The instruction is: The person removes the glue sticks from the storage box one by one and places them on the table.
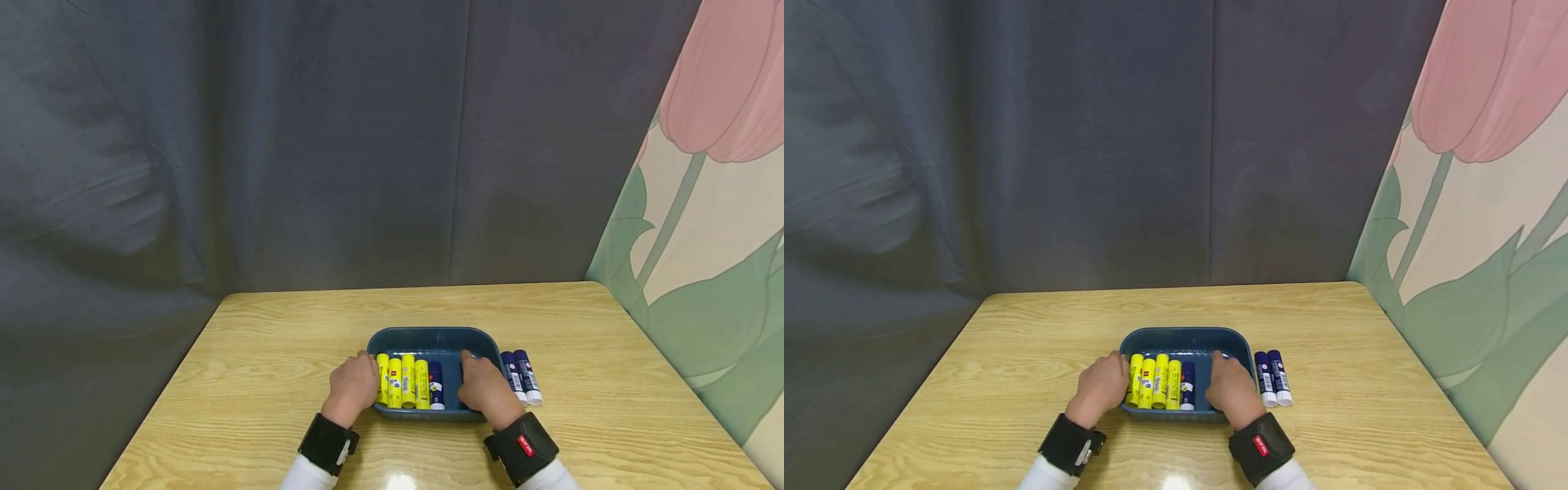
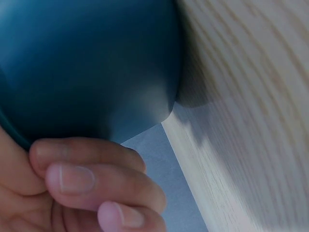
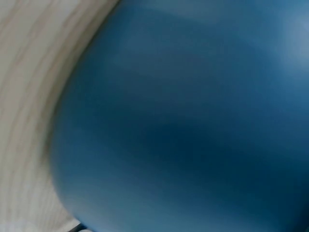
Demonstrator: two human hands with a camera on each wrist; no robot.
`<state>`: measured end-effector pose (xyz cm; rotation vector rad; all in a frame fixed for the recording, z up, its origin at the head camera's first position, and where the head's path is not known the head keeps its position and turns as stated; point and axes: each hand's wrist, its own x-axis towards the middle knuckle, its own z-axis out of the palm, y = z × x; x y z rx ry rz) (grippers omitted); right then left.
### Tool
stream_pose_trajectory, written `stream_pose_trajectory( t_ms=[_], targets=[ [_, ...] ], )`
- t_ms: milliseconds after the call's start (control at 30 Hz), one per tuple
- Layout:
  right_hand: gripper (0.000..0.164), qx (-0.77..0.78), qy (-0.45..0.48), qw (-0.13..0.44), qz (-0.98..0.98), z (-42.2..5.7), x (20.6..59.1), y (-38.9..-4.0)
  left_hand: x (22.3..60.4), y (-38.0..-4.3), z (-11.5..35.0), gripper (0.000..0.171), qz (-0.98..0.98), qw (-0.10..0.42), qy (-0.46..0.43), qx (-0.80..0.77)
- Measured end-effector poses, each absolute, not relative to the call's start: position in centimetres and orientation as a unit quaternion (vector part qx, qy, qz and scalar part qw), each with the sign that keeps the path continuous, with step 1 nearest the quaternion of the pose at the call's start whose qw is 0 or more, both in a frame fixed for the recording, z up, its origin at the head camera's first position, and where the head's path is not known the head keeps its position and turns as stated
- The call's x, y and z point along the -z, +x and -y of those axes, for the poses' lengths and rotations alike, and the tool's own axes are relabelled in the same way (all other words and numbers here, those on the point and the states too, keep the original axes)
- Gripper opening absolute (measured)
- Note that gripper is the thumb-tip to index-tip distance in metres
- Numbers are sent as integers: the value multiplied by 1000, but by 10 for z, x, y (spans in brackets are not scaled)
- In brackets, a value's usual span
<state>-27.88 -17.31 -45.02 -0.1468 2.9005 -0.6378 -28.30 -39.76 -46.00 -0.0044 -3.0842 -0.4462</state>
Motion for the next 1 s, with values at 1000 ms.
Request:
stream_pose_trajectory(
  t_ms=[1000],
  targets=[
    [63,209,-64,83,-972,173,451,-280,463,-285,398,33,991,23,-9,131]
  ],
)
